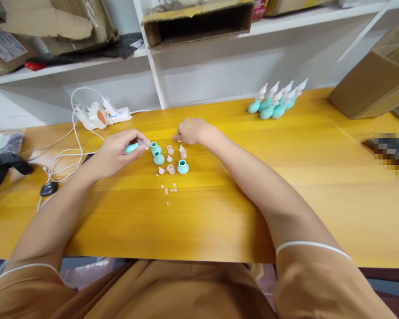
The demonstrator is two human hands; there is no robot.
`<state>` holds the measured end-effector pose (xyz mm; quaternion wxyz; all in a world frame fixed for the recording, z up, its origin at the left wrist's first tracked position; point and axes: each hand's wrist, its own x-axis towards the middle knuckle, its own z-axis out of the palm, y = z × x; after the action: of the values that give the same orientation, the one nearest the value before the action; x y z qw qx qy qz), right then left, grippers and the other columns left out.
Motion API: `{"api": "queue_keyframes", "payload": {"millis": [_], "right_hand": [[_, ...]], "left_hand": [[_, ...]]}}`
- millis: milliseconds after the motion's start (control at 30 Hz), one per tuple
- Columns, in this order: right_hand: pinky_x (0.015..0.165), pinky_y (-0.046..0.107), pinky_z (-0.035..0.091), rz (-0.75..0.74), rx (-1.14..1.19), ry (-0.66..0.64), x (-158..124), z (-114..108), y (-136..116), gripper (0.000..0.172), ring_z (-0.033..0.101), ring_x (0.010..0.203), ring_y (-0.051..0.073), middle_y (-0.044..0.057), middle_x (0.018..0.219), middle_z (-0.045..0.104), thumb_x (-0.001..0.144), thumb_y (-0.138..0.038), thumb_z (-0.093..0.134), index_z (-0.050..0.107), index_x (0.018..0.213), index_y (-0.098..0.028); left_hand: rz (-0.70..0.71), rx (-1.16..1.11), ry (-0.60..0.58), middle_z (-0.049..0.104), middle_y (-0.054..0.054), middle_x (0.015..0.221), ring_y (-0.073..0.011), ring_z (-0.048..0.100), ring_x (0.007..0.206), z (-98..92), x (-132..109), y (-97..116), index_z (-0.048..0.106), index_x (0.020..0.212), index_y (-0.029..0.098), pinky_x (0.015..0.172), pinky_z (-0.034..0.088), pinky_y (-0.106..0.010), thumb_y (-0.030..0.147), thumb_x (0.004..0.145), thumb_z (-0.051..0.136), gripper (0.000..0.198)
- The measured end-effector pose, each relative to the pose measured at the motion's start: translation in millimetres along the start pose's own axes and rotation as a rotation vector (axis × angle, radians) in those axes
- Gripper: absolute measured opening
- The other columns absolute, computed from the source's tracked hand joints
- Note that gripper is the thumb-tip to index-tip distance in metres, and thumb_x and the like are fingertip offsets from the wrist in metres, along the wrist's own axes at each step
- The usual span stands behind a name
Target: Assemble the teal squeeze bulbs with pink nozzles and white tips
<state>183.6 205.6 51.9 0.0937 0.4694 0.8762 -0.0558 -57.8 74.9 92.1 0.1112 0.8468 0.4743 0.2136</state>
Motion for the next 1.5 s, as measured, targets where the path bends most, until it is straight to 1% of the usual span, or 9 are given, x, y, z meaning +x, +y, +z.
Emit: {"api": "queue_keyframes", "payload": {"millis": [267, 467, 633, 767, 1000, 1167, 1267, 1367, 1500], "right_hand": [[0.094, 0.040, 0.048, 0.065, 0.033, 0.079, 2, 3, 6, 0.073, 0.070, 0.115, 0.037, 0.025, 0.120, 0.077, 0.113, -0.066, 0.034, 0.082, 0.113, -0.011], [0.070, 0.031, 0.038, -0.202, 0.413, 0.352, -26, -24, -9, 0.085, 0.052, 0.067, 0.017, 0.005, 0.067, 0.056, 0.112, -0.078, 0.019, 0.062, 0.072, -0.017], [0.061, 0.028, 0.024, -0.544, 0.635, 0.416, -30, -21, -40, 0.070, 0.030, 0.061, 0.010, -0.004, 0.062, 0.035, 0.111, -0.072, 0.043, 0.046, 0.067, -0.019], [0.057, 0.027, 0.019, -0.565, 0.849, 0.522, -17, -8, -53, 0.066, 0.025, 0.059, 0.009, -0.006, 0.060, 0.027, 0.111, -0.062, 0.051, 0.035, 0.063, -0.021], [0.049, 0.025, 0.022, -0.638, 1.375, 0.387, 0, -5, -54, 0.067, 0.016, 0.050, 0.010, -0.009, 0.055, 0.016, 0.111, -0.077, 0.027, 0.025, 0.067, -0.027], [0.067, 0.028, 0.035, -0.293, 0.685, 0.545, -1, -5, -27, 0.064, 0.050, 0.065, 0.015, 0.002, 0.062, 0.053, 0.111, -0.065, 0.049, 0.054, 0.067, -0.019], [0.079, 0.033, 0.040, -0.148, 0.216, 0.508, 1, 2, -13, 0.045, 0.066, 0.090, 0.026, 0.014, 0.098, 0.076, 0.111, -0.051, 0.057, 0.075, 0.092, -0.014], [0.078, 0.033, 0.040, -0.188, 0.050, 0.445, 6, 12, -7, 0.039, 0.069, 0.101, 0.029, 0.020, 0.129, 0.073, 0.111, -0.044, 0.057, 0.077, 0.118, -0.012], [0.072, 0.032, 0.035, -0.267, 0.012, 0.374, 12, 19, -6, 0.029, 0.069, 0.099, 0.025, 0.017, 0.135, 0.069, 0.111, -0.029, 0.057, 0.075, 0.127, -0.014]], "left_hand": [[0.053, 0.058, -0.008, 0.072, -0.009, 0.112, -0.0233, 0.068, 0.102, 6.9, 1, -8, 0.070, 0.114, 0.018, 0.098, 0.055, -0.039, 0.027, 0.100, 0.056, 0.022], [0.075, 0.072, 0.194, 0.073, -0.009, 0.123, -0.0239, 0.070, 0.111, 21.3, 3, -19, 0.061, 0.149, 0.021, 0.104, 0.057, -0.041, 0.025, 0.100, 0.067, 0.050], [0.014, -0.162, 0.319, 0.077, -0.007, 0.130, -0.0237, 0.075, 0.113, 31.9, 5, -25, 0.064, 0.145, 0.025, 0.103, 0.060, -0.039, 0.024, 0.091, 0.082, 0.056], [0.030, -0.394, 0.357, 0.080, -0.006, 0.125, -0.0241, 0.077, 0.117, 32.3, 9, -34, 0.069, 0.138, 0.026, 0.107, 0.060, -0.039, 0.032, 0.089, 0.089, 0.053], [0.042, -0.788, 0.356, 0.084, -0.005, 0.104, -0.0197, 0.081, 0.099, 38.8, 19, -57, 0.068, 0.127, 0.024, 0.088, 0.064, -0.031, 0.052, 0.087, 0.092, 0.054], [-0.039, -0.701, 0.522, 0.081, -0.010, 0.125, -0.0230, 0.078, 0.119, 56.4, 24, -93, 0.066, 0.121, 0.024, 0.100, 0.064, -0.035, 0.053, 0.087, 0.090, 0.051], [-0.106, -0.605, 0.567, 0.079, -0.011, 0.124, -0.0240, 0.077, 0.118, 72.4, 24, -117, 0.066, 0.117, 0.022, 0.108, 0.062, -0.040, 0.051, 0.086, 0.089, 0.048], [-0.135, -0.561, 0.521, 0.078, -0.013, 0.126, -0.0253, 0.076, 0.122, 90.5, 23, -132, 0.063, 0.119, 0.022, 0.112, 0.060, -0.045, 0.047, 0.092, 0.081, 0.041], [-0.137, -0.529, 0.451, 0.077, -0.012, 0.129, -0.0251, 0.075, 0.124, 106.1, 20, -134, 0.063, 0.119, 0.022, 0.113, 0.060, -0.046, 0.034, 0.095, 0.075, 0.030]]}}
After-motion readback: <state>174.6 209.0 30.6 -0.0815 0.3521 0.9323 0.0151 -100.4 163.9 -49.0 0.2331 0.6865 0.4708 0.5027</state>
